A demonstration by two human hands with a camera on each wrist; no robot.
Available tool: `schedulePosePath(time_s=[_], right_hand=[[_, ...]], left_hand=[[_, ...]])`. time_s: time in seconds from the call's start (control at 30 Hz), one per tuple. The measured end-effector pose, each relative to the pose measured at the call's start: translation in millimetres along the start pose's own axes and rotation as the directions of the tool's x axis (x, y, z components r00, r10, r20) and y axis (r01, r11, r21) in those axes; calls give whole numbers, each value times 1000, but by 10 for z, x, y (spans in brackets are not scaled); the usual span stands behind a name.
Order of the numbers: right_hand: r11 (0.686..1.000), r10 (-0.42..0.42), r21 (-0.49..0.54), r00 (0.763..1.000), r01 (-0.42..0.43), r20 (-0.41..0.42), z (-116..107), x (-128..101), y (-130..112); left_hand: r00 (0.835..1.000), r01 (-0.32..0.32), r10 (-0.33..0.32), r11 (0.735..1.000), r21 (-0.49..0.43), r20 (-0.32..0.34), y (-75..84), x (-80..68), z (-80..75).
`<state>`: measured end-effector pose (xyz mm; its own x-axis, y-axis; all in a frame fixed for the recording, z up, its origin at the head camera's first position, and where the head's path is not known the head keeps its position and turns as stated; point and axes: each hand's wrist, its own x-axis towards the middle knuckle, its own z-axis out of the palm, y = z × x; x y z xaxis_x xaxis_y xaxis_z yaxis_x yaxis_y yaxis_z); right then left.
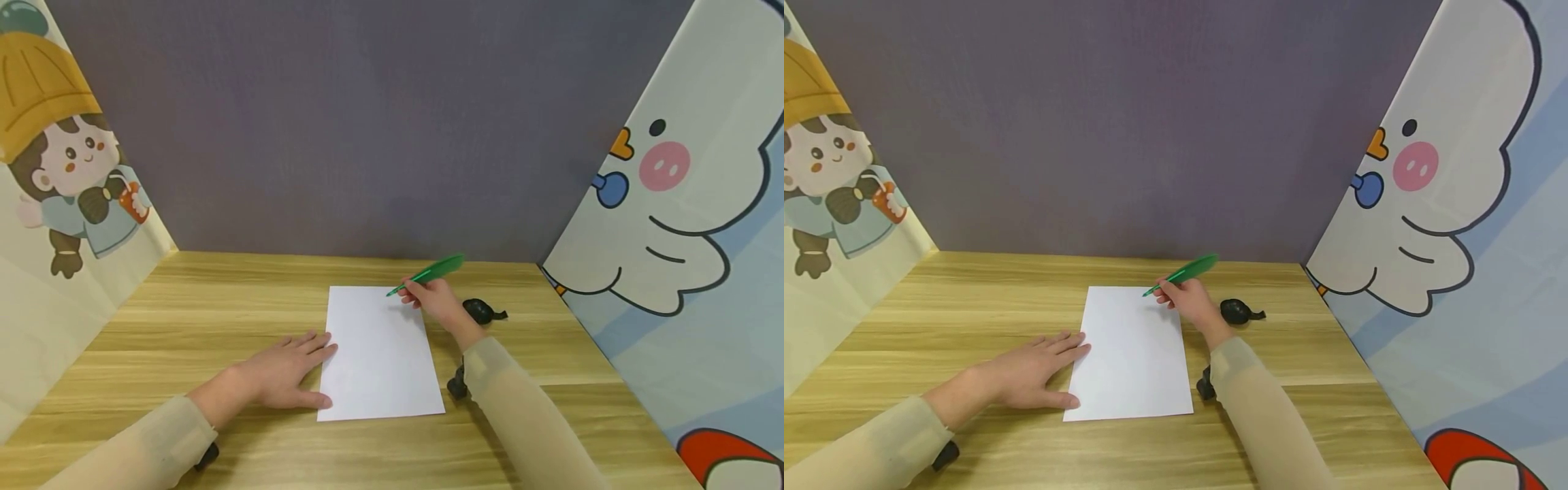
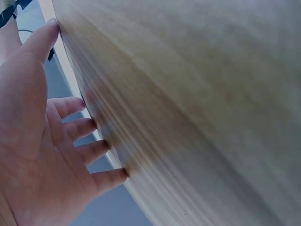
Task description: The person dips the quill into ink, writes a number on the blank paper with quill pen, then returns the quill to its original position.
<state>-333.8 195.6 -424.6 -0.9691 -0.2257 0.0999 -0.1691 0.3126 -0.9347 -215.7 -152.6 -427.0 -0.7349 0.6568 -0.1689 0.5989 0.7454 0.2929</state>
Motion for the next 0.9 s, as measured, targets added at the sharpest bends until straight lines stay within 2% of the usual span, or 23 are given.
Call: schedulePosePath(time_s=[0.67, 0.9], right_hand=[[999, 40, 7, 999, -40, 8, 156, 70, -11], [997, 55, 53, 998, -56, 13, 203, 82, -2]], left_hand=[[1000, 8, -8, 1000, 7, -1, -2, -8, 0], [1000, 6, -6, 1000, 8, 2, -2, -3, -2]])
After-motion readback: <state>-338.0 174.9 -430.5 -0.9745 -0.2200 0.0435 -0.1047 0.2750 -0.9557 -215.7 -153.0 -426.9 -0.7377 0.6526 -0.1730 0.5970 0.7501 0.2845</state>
